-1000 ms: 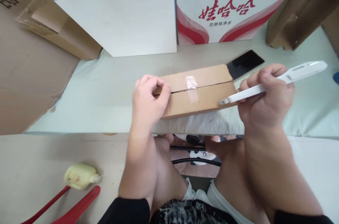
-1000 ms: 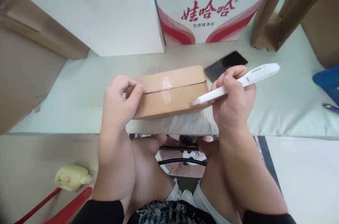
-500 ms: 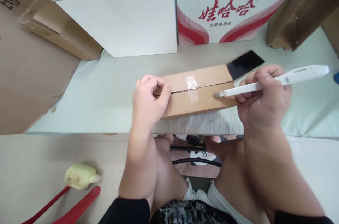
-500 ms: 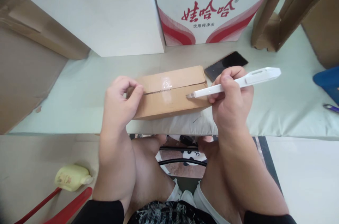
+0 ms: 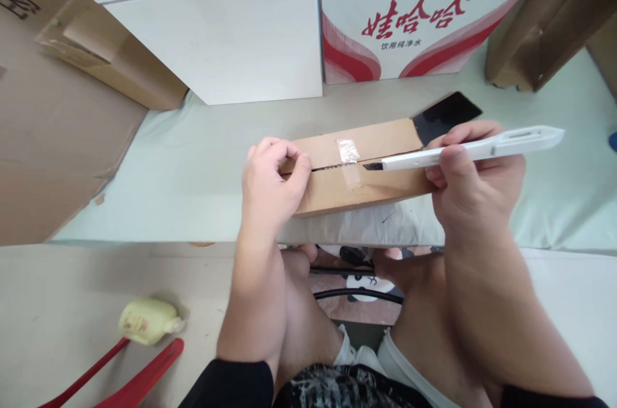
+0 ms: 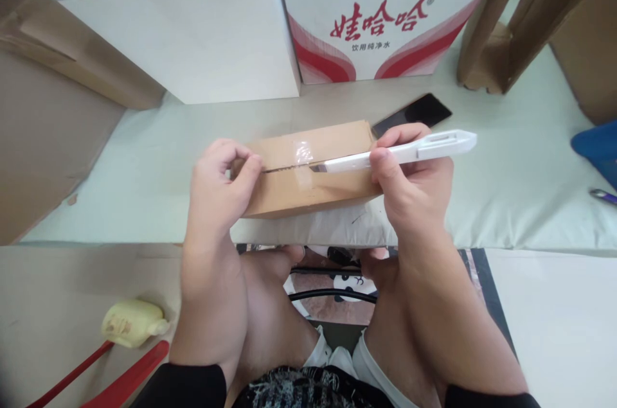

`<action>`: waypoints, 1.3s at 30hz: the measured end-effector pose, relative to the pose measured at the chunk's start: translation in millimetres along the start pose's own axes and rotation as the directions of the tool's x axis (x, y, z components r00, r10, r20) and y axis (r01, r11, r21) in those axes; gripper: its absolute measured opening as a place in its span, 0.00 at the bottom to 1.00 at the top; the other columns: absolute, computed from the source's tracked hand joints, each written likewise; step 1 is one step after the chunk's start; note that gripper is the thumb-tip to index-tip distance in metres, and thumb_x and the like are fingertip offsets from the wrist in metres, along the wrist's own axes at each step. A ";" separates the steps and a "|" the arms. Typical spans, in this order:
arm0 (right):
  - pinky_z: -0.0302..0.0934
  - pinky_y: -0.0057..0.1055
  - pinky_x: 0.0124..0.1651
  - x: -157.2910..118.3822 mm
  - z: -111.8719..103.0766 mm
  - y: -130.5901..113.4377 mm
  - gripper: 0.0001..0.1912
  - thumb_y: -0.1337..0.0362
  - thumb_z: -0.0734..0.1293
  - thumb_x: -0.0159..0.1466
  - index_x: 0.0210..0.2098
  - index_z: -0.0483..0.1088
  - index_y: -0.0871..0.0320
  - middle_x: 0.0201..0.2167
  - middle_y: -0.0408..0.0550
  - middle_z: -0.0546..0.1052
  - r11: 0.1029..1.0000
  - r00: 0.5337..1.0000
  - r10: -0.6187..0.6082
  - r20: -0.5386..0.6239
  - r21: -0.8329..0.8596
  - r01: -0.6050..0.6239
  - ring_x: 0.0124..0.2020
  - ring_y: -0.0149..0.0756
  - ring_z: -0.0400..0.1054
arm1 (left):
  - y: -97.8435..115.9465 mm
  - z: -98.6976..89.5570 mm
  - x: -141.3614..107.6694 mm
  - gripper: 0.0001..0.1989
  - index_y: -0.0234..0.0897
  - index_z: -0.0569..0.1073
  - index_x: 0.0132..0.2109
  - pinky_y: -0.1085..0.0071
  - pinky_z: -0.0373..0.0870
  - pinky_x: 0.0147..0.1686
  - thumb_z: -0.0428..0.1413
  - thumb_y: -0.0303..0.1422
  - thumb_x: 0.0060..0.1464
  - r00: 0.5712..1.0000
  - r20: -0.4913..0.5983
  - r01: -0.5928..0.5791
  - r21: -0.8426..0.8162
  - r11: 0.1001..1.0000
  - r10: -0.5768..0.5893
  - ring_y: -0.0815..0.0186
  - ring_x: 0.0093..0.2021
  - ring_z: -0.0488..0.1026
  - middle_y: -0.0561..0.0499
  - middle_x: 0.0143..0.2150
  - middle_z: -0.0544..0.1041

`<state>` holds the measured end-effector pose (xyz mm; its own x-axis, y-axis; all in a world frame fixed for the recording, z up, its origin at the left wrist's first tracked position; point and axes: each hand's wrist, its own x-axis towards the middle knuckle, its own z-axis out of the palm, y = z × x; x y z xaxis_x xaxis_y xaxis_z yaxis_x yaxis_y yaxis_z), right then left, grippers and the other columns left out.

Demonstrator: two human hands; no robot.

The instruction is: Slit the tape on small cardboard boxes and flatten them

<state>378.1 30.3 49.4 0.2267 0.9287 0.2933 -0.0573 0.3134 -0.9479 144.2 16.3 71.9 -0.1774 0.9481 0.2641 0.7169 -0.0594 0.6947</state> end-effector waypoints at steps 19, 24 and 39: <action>0.51 0.29 0.25 -1.1 -7.0 6.1 0.13 0.53 0.78 0.56 0.28 0.76 0.54 0.23 0.38 0.75 0.991 0.999 0.003 0.050 -0.134 0.004 0.21 0.27 0.61 | -1.2 0.4 0.7 0.09 0.41 0.68 0.28 0.62 0.65 0.42 0.56 0.31 0.57 1.000 0.006 0.003 -0.008 1.000 -0.003 0.60 0.38 0.68 0.51 0.33 0.74; 0.51 0.28 0.25 -2.1 -7.9 6.1 0.12 0.54 0.77 0.56 0.28 0.76 0.54 0.24 0.38 0.75 0.989 0.999 0.010 0.051 -0.151 -0.002 0.21 0.27 0.61 | -1.0 1.0 0.6 0.09 0.41 0.68 0.28 0.62 0.66 0.42 0.56 0.30 0.57 1.000 0.005 0.004 -0.001 1.000 -0.004 0.61 0.39 0.68 0.51 0.34 0.74; 0.44 0.24 0.16 30.6 -18.5 4.5 0.11 0.59 0.65 0.50 0.24 0.55 0.52 0.16 0.35 0.61 0.973 0.838 0.114 -0.534 0.232 0.016 0.15 0.26 0.54 | -2.1 -0.7 0.4 0.09 0.41 0.68 0.28 0.62 0.66 0.43 0.56 0.30 0.57 1.000 0.006 -0.006 -0.041 0.999 0.007 0.61 0.39 0.68 0.51 0.33 0.73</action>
<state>402.8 56.5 51.8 0.7023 0.7083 0.0719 -0.2777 0.3655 -0.8884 142.1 16.6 71.0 -0.1686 0.9495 0.2646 0.6899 -0.0780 0.7197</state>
